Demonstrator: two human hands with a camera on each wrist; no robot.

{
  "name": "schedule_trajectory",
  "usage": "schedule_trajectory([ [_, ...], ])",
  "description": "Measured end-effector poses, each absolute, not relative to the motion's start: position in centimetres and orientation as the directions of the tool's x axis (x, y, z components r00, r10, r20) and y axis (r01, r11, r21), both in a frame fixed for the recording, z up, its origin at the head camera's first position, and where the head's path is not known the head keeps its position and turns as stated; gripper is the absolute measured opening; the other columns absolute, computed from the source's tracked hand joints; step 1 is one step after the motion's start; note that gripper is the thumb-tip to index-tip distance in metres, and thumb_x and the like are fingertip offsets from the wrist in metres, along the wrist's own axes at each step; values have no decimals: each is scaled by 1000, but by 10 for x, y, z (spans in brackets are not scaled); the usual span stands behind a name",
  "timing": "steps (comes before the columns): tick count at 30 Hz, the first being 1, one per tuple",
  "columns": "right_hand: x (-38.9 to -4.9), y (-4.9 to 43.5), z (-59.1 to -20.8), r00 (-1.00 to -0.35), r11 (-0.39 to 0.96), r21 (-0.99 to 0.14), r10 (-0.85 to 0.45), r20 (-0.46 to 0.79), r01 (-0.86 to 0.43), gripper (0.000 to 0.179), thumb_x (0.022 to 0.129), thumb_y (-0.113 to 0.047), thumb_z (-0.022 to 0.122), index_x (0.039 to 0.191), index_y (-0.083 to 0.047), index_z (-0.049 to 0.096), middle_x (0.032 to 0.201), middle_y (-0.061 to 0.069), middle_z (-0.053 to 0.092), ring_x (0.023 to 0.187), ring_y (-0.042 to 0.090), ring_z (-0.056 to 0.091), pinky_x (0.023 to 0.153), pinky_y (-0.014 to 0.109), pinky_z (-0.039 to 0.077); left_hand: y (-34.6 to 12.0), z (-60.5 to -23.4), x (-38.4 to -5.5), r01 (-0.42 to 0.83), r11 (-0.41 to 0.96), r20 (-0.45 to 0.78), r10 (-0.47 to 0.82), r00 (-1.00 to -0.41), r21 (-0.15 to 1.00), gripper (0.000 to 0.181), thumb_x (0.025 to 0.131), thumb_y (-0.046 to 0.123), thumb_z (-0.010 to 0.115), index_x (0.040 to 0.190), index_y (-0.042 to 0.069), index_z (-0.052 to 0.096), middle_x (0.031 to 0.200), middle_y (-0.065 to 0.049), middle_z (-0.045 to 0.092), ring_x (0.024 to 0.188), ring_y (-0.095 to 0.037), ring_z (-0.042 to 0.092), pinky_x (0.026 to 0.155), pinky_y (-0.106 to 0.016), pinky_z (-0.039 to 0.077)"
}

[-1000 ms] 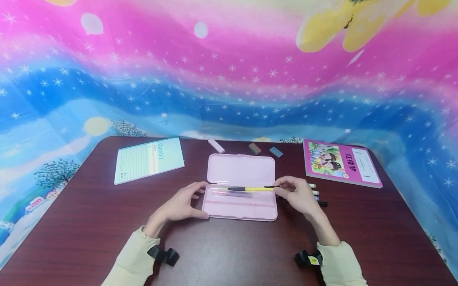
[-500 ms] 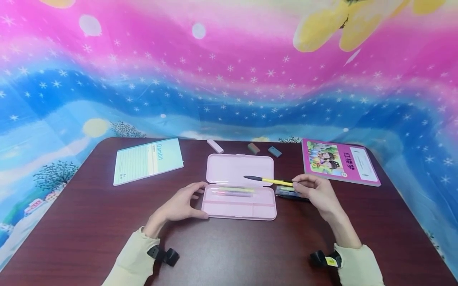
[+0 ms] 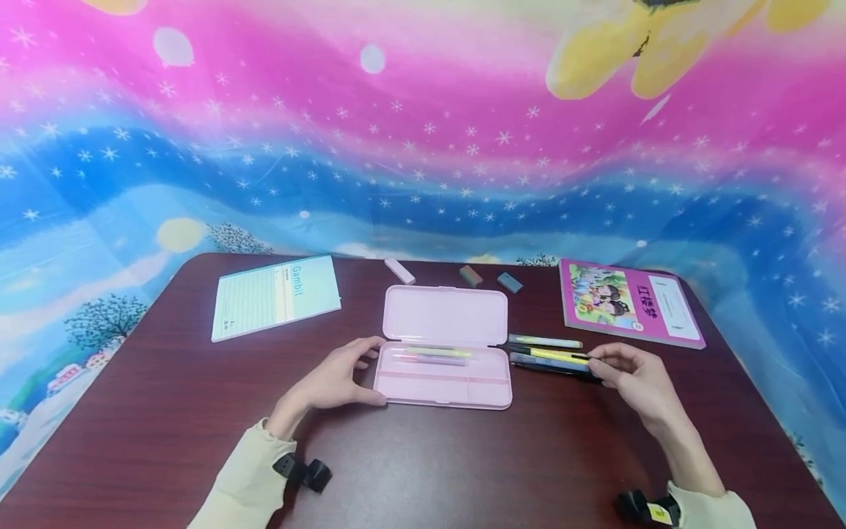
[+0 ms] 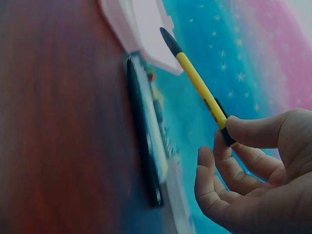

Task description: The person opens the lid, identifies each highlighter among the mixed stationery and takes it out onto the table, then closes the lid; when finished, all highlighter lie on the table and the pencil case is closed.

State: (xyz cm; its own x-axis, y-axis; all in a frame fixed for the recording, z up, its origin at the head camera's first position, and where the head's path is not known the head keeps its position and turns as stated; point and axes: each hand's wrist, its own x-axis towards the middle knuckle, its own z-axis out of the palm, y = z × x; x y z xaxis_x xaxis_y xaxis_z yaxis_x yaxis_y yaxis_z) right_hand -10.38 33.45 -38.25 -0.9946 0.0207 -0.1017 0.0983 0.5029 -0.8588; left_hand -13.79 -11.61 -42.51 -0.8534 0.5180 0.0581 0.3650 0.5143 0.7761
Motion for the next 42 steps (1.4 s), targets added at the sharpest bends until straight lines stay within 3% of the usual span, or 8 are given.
schedule_trajectory([
  [7, -90, 360, -397, -990, 513, -848, 35, -136, 134, 16, 94, -11, 61, 101, 4, 63, 82, -6, 67, 74, 8, 64, 65, 25, 55, -116, -427, -139, 356, 528, 41, 516, -855, 771, 75, 67, 25, 88, 129, 7, 50, 121, -7, 54, 110, -23, 53, 92, -37, 48],
  [16, -86, 366, -404, -978, 635, -749, 55, -202, 191, 30, 96, -16, 58, 111, 11, 58, 88, 2, 66, 72, 9, 59, 64, 25, 54, -117, -427, -139, 351, 530, 37, 514, -857, 772, 75, 67, 26, 87, 129, 7, 50, 122, -8, 53, 110, -24, 54, 92, -38, 48],
  [28, -97, 362, -410, -990, 792, -598, 56, -130, 123, 31, 95, -26, 62, 106, 3, 64, 90, 8, 65, 67, 12, 47, 56, 26, 40, -116, -424, -137, 335, 526, 26, 509, -860, 782, 77, 67, 24, 87, 131, 6, 49, 122, -8, 53, 111, -23, 53, 93, -38, 48],
  [42, -103, 361, -411, -995, 830, -551, 48, -92, 91, 24, 90, -21, 67, 99, 1, 64, 85, 6, 66, 71, 13, 58, 59, 27, 44, -116, -424, -137, 334, 531, 23, 508, -861, 778, 76, 67, 24, 87, 131, 7, 49, 123, -7, 53, 111, -22, 53, 93, -38, 48],
])
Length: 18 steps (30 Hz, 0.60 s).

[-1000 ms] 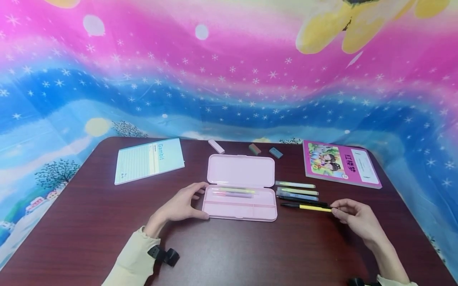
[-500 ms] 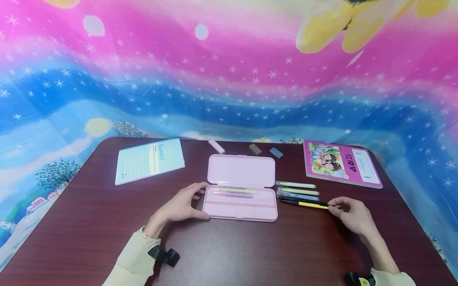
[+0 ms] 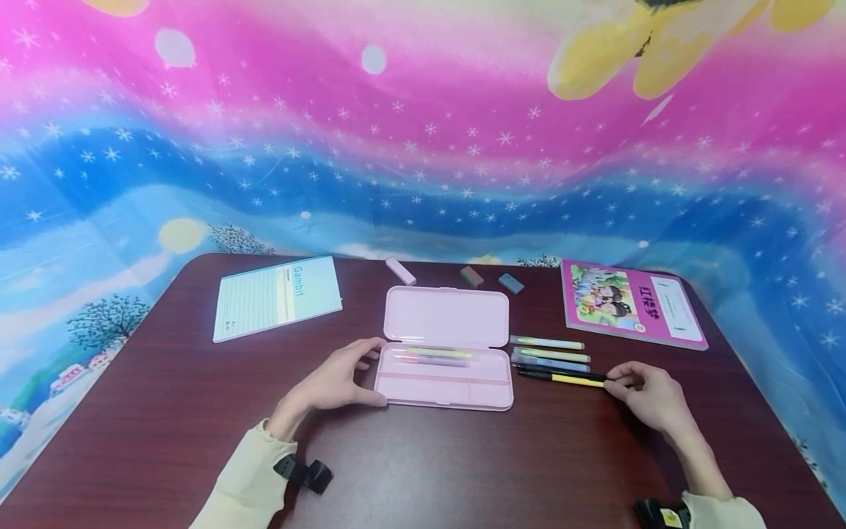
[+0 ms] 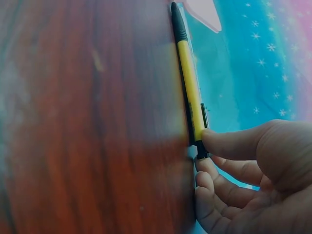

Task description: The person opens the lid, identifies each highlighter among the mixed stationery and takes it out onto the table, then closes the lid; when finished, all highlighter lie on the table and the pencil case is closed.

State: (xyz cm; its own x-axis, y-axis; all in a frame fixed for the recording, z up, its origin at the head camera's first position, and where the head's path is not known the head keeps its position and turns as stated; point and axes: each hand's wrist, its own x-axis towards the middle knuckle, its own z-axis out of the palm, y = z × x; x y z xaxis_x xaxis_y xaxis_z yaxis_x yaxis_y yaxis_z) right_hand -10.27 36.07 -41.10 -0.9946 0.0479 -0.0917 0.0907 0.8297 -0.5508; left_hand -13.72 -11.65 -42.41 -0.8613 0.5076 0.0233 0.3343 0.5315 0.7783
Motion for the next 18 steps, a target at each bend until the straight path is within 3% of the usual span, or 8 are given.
schedule_trajectory([
  [12, -104, 360, -409, -995, 836, -540, 66, -71, 94, 24, 88, -20, 69, 97, 2, 65, 84, 8, 67, 71, 15, 58, 60, 29, 45, -117, -425, -137, 335, 528, 30, 504, -863, 781, 76, 67, 24, 88, 130, 7, 49, 122, -8, 53, 111, -22, 53, 93, -39, 48],
  [18, -102, 358, -404, -993, 814, -578, 101, 53, 51, 30, 90, -30, 68, 100, -2, 66, 86, 8, 67, 69, 7, 56, 57, 24, 45, -117, -425, -137, 330, 536, 21, 502, -865, 777, 77, 67, 25, 88, 131, 8, 49, 123, -7, 53, 111, -22, 53, 93, -39, 48],
])
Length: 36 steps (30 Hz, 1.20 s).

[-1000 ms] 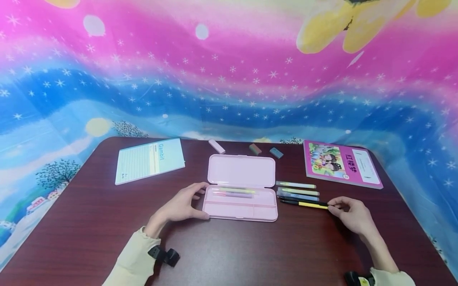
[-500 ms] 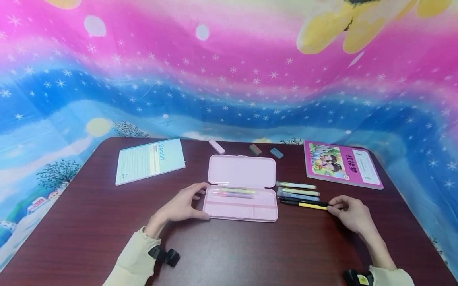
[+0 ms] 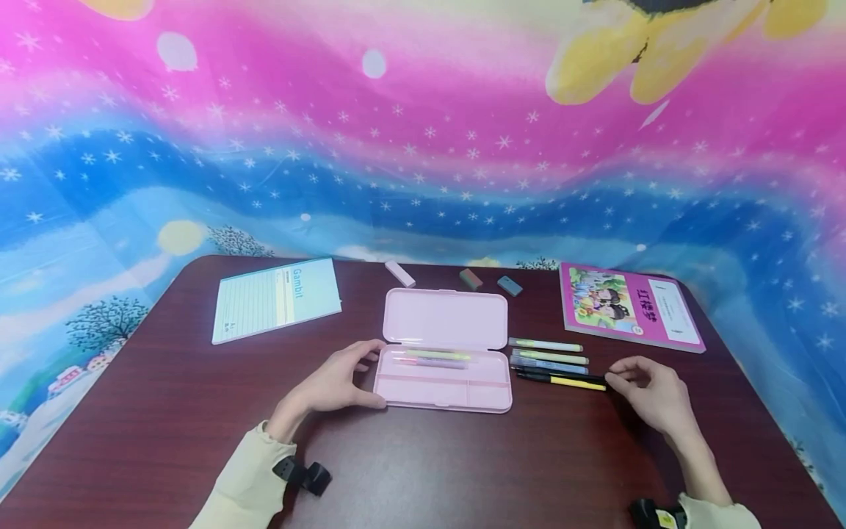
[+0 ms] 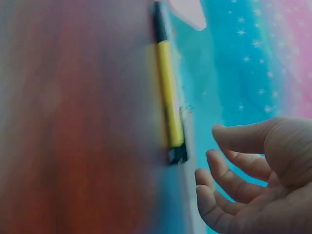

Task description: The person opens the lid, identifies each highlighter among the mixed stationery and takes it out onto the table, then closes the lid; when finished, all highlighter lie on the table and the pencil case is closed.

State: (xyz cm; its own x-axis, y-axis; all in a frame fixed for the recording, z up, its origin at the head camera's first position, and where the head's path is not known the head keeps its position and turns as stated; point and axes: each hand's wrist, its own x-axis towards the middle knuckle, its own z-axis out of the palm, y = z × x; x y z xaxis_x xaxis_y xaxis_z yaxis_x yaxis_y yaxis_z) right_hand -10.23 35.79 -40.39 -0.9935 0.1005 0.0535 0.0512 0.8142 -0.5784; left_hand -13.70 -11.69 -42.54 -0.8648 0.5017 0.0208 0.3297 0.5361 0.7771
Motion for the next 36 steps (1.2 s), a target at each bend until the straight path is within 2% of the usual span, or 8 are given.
schedule_trajectory([
  [5, -108, 341, -390, -985, 775, -632, 80, 150, -33, 30, 89, -31, 68, 102, -5, 65, 88, 6, 68, 71, 5, 57, 54, 28, 48, -118, -426, -136, 329, 537, 24, 496, -868, 777, 77, 67, 25, 87, 131, 8, 49, 122, -7, 54, 111, -22, 53, 93, -39, 48],
  [10, -113, 310, -371, -983, 720, -684, 15, 182, -116, 30, 91, -24, 67, 108, 0, 64, 95, 13, 67, 73, 2, 58, 59, 19, 49, -118, -428, -134, 332, 532, 29, 498, -867, 779, 77, 67, 25, 88, 131, 7, 49, 123, -8, 53, 110, -23, 53, 93, -39, 48],
  [12, -116, 295, -368, -983, 687, -713, -9, 183, -139, 29, 91, -21, 67, 109, 2, 64, 96, 12, 66, 75, 0, 59, 62, 16, 50, -118, -428, -133, 329, 533, 28, 495, -868, 779, 78, 67, 25, 88, 131, 6, 48, 123, -8, 53, 111, -23, 53, 93, -39, 48],
  [16, -123, 261, -370, -987, 541, -825, -79, 142, -162, 26, 91, -15, 67, 107, 5, 63, 94, 7, 66, 80, 4, 62, 69, 18, 52, -119, -428, -133, 330, 532, 35, 490, -871, 779, 79, 67, 24, 88, 132, 5, 48, 124, -9, 53, 111, -24, 53, 93, -40, 48],
  [21, -130, 223, -380, -982, 358, -928, -184, 38, -102, 28, 88, -7, 69, 106, 11, 59, 89, 4, 65, 79, 17, 65, 70, 25, 54, -119, -427, -133, 341, 531, 42, 496, -867, 776, 78, 67, 24, 88, 131, 5, 48, 124, -9, 53, 111, -24, 53, 92, -40, 48],
  [28, -140, 192, -380, -969, 345, -932, -247, 26, -113, 26, 86, -2, 69, 105, 12, 61, 92, 15, 64, 78, 17, 62, 68, 24, 52, -118, -427, -135, 348, 523, 46, 506, -861, 778, 78, 67, 25, 88, 132, 5, 48, 125, -8, 53, 112, -22, 52, 93, -39, 48],
  [36, -142, 183, -387, -946, 372, -923, -322, -29, -98, 20, 84, -4, 71, 98, 8, 65, 83, 14, 65, 74, 25, 61, 61, 27, 51, -117, -426, -136, 344, 526, 36, 508, -861, 778, 77, 66, 24, 88, 131, 6, 49, 124, -7, 53, 112, -22, 53, 93, -38, 48],
])
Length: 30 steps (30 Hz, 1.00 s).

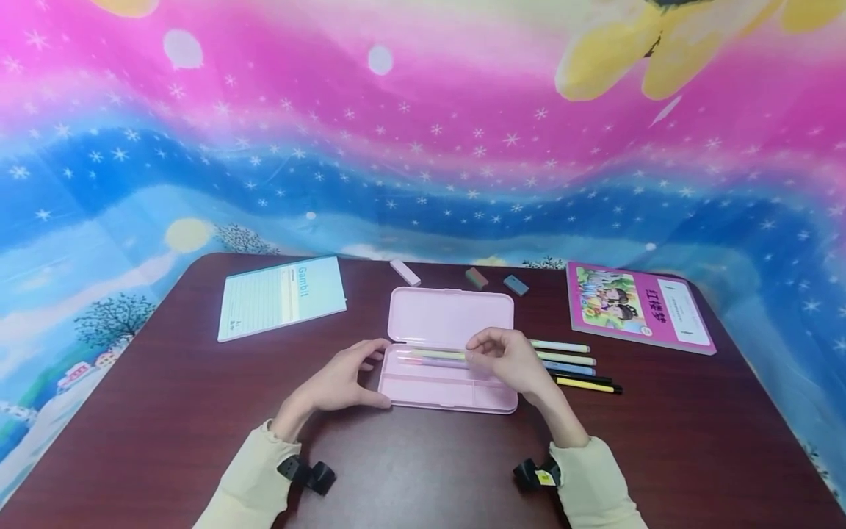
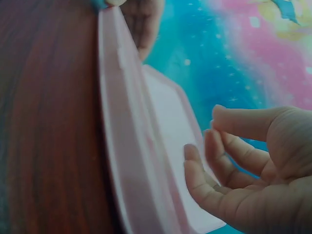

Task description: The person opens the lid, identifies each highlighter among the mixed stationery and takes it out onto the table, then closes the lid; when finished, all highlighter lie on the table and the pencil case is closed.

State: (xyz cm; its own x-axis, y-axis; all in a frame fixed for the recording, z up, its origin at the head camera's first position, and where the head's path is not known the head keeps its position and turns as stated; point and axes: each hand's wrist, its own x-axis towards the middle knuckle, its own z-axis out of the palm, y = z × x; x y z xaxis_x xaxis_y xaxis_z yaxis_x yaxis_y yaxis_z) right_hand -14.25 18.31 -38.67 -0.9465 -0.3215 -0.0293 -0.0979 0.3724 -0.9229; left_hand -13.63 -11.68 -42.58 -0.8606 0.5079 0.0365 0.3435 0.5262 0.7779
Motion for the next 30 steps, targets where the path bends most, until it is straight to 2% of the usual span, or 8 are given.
schedule_trajectory([
  [6, -144, 180, -397, -939, 492, -848, -344, 19, -197, 15, 83, -6, 73, 96, 1, 69, 86, 9, 69, 78, 20, 63, 69, 25, 51, -118, -427, -136, 349, 530, 39, 510, -859, 773, 77, 67, 24, 88, 131, 6, 49, 124, -8, 53, 111, -23, 53, 93, -38, 48],
  [14, -144, 175, -399, -933, 595, -759, -358, 43, -264, 11, 83, -6, 73, 94, -5, 73, 88, 3, 70, 79, 16, 62, 78, 34, 52, -117, -426, -136, 339, 532, 32, 503, -864, 776, 80, 68, 24, 87, 133, 4, 47, 127, -9, 52, 112, -25, 53, 93, -39, 48],
  [21, -144, 173, -400, -901, 594, -743, -432, 28, -308, 12, 84, -7, 72, 96, -5, 72, 86, 0, 68, 77, 14, 60, 75, 30, 53, -117, -423, -136, 335, 528, 30, 503, -864, 780, 78, 68, 23, 87, 133, 4, 47, 126, -10, 52, 112, -25, 54, 93, -39, 48],
  [30, -142, 173, -399, -876, 638, -711, -479, -65, -296, 18, 84, -10, 73, 100, -4, 70, 87, 0, 67, 79, 13, 60, 74, 27, 52, -116, -424, -136, 354, 522, 49, 509, -859, 776, 77, 67, 22, 87, 131, 4, 49, 124, -8, 54, 111, -23, 53, 93, -39, 48],
])
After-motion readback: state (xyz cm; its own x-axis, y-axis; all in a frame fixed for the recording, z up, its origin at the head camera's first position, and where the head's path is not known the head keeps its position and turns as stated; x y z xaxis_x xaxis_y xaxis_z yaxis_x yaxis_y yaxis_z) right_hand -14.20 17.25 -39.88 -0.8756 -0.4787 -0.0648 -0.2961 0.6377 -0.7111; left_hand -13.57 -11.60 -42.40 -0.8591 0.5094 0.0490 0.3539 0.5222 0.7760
